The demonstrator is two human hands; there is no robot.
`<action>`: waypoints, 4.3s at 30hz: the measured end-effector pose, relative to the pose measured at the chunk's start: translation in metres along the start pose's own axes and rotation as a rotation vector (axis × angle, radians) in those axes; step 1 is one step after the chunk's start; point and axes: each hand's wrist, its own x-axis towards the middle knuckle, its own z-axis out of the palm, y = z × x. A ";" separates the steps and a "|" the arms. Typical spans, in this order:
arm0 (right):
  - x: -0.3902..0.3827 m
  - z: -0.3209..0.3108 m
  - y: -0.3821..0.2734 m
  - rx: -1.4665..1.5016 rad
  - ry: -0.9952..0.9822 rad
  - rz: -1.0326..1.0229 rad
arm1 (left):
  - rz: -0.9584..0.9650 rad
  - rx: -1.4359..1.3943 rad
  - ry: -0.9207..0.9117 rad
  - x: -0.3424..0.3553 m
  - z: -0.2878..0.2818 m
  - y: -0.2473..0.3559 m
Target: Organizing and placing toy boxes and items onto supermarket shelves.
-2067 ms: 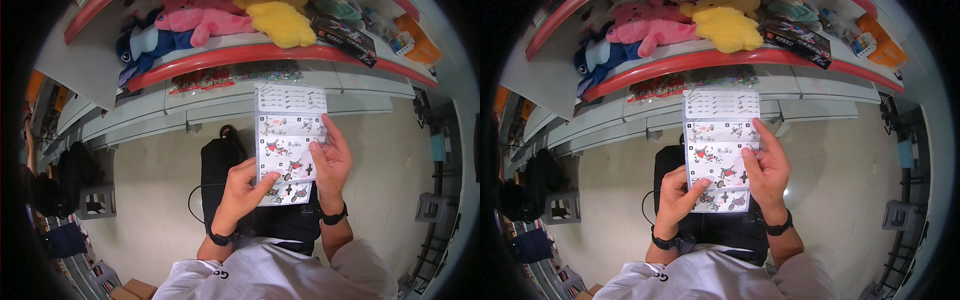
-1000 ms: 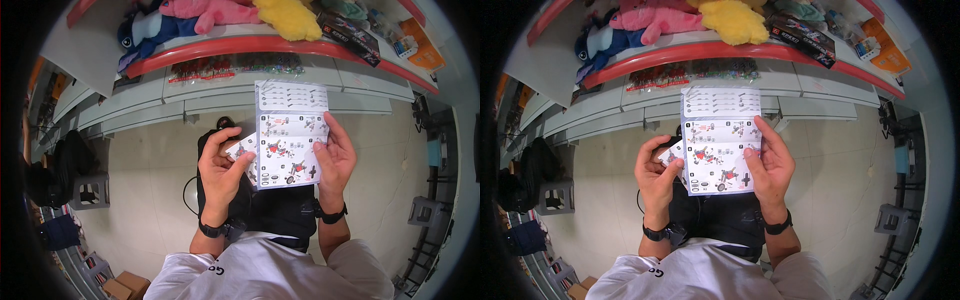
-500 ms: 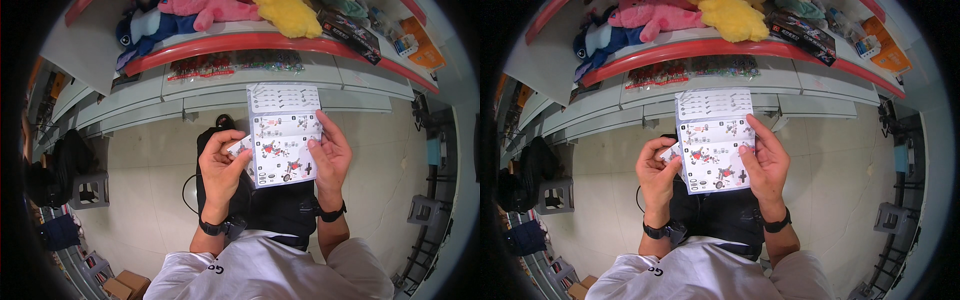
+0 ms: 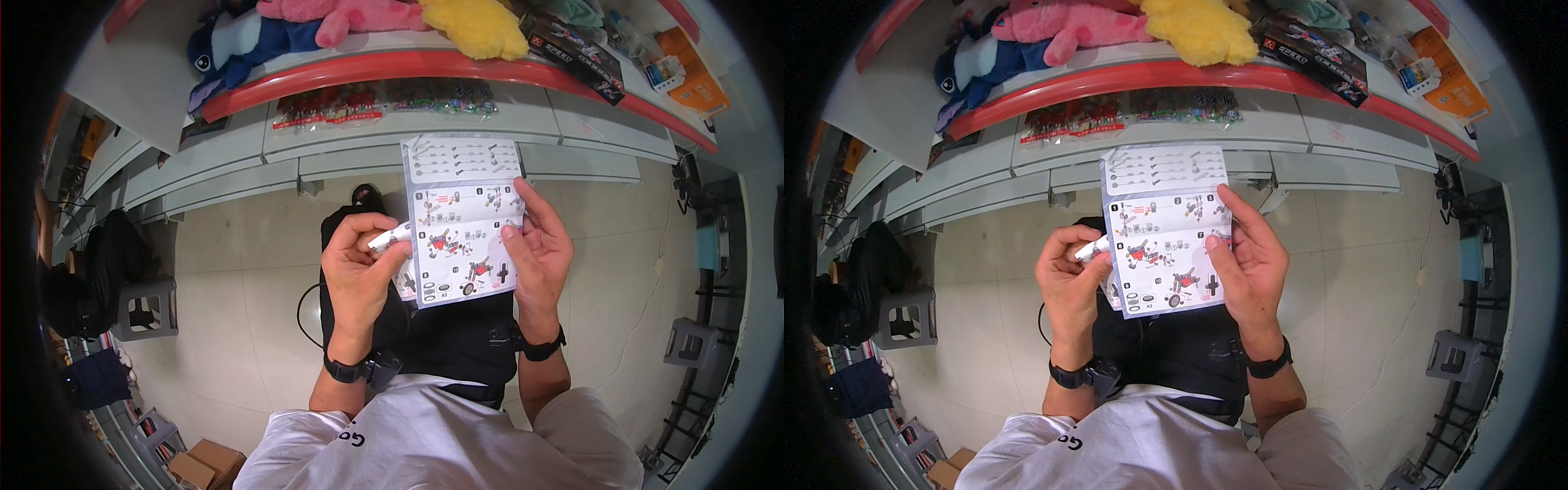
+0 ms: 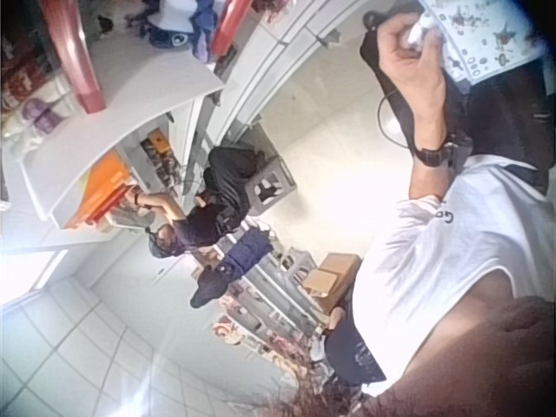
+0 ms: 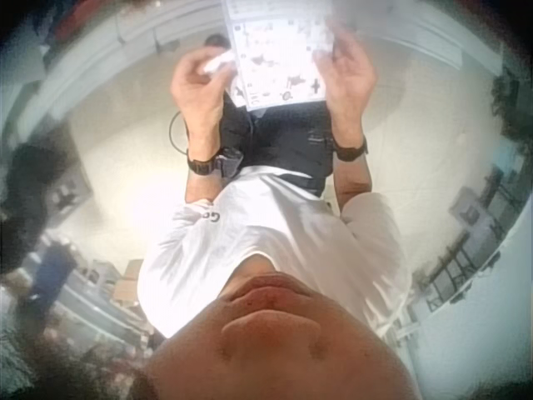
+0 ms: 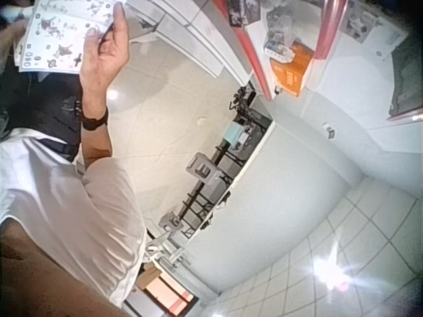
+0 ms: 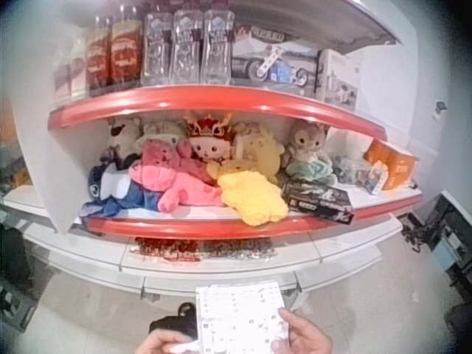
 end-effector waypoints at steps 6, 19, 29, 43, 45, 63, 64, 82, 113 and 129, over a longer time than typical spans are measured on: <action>0.007 -0.020 0.001 -0.005 0.208 -0.119 | 0.044 0.051 0.058 0.006 -0.005 -0.002; 0.007 -0.050 -0.004 -0.014 0.441 -0.141 | -0.027 0.060 0.076 0.009 -0.012 -0.004; 0.003 -0.054 0.003 -0.045 0.389 -0.145 | -0.065 0.086 0.064 0.008 -0.014 -0.005; 0.001 -0.045 0.006 -0.073 0.349 -0.113 | -0.068 0.101 0.027 0.008 -0.017 -0.011; 0.000 -0.043 0.005 -0.083 0.351 -0.114 | -0.053 0.119 0.032 0.008 -0.020 -0.014; 0.002 -0.046 0.007 -0.128 0.351 -0.115 | -0.080 0.157 0.050 0.013 -0.027 -0.017; 0.001 -0.048 0.008 -0.179 0.349 -0.124 | -0.079 0.157 0.051 0.013 -0.027 -0.016; 0.003 -0.054 0.009 -0.224 0.285 -0.110 | -0.088 0.113 0.044 0.015 -0.024 -0.011; 0.009 -0.048 0.023 -0.189 0.222 -0.028 | -0.131 -0.084 0.088 0.020 -0.025 -0.020; 0.010 -0.042 0.027 -0.224 0.194 -0.049 | -0.071 0.066 0.104 0.017 -0.029 -0.027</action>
